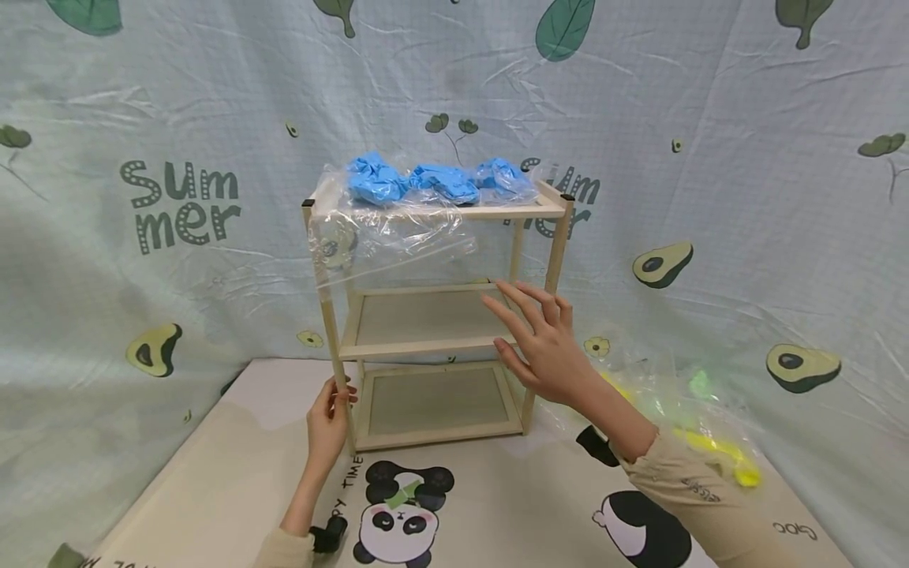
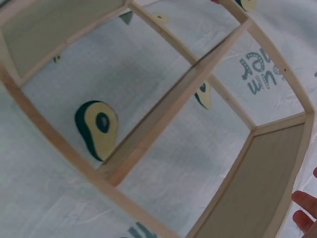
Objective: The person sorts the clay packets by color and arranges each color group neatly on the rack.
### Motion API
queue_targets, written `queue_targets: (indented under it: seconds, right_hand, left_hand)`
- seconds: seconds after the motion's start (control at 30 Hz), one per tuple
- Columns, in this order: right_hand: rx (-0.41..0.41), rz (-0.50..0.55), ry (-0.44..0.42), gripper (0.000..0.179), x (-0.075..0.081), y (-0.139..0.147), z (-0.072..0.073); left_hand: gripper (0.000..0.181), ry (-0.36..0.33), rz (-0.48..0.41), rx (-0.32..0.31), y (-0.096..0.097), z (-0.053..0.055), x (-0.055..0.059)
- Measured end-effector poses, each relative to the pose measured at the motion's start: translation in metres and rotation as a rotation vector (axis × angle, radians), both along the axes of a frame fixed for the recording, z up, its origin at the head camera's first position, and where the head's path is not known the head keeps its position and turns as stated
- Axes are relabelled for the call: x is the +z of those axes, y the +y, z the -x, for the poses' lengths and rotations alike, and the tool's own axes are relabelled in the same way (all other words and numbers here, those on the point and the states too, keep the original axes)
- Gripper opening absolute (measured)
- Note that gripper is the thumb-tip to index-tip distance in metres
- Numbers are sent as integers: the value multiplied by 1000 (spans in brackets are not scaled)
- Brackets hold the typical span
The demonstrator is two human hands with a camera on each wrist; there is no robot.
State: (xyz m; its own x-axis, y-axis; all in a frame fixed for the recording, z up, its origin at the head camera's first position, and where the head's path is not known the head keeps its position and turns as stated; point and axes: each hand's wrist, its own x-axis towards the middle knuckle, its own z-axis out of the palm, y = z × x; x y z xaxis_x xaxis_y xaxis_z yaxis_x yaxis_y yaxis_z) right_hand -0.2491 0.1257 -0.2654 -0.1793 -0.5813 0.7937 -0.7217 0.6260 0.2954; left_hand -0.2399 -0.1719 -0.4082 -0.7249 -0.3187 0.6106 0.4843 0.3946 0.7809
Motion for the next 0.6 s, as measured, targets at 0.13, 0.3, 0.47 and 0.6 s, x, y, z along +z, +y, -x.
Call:
queue_targets:
  seconds: [0.13, 0.3, 0.47, 0.6]
  right_hand:
    - [0, 6, 11, 43, -9, 11, 0]
    - [2, 29, 5, 41, -24, 27, 2]
    - [17, 88, 5, 36, -46, 44, 10]
    - [26, 129, 32, 33, -64, 58, 17]
  left_hand:
    - [16, 6, -1, -1, -1, 0, 0]
    - [16, 9, -2, -4, -1, 1, -1]
    - [16, 14, 0, -8, -1, 1, -1]
    - [16, 13, 0, -7, -1, 1, -1]
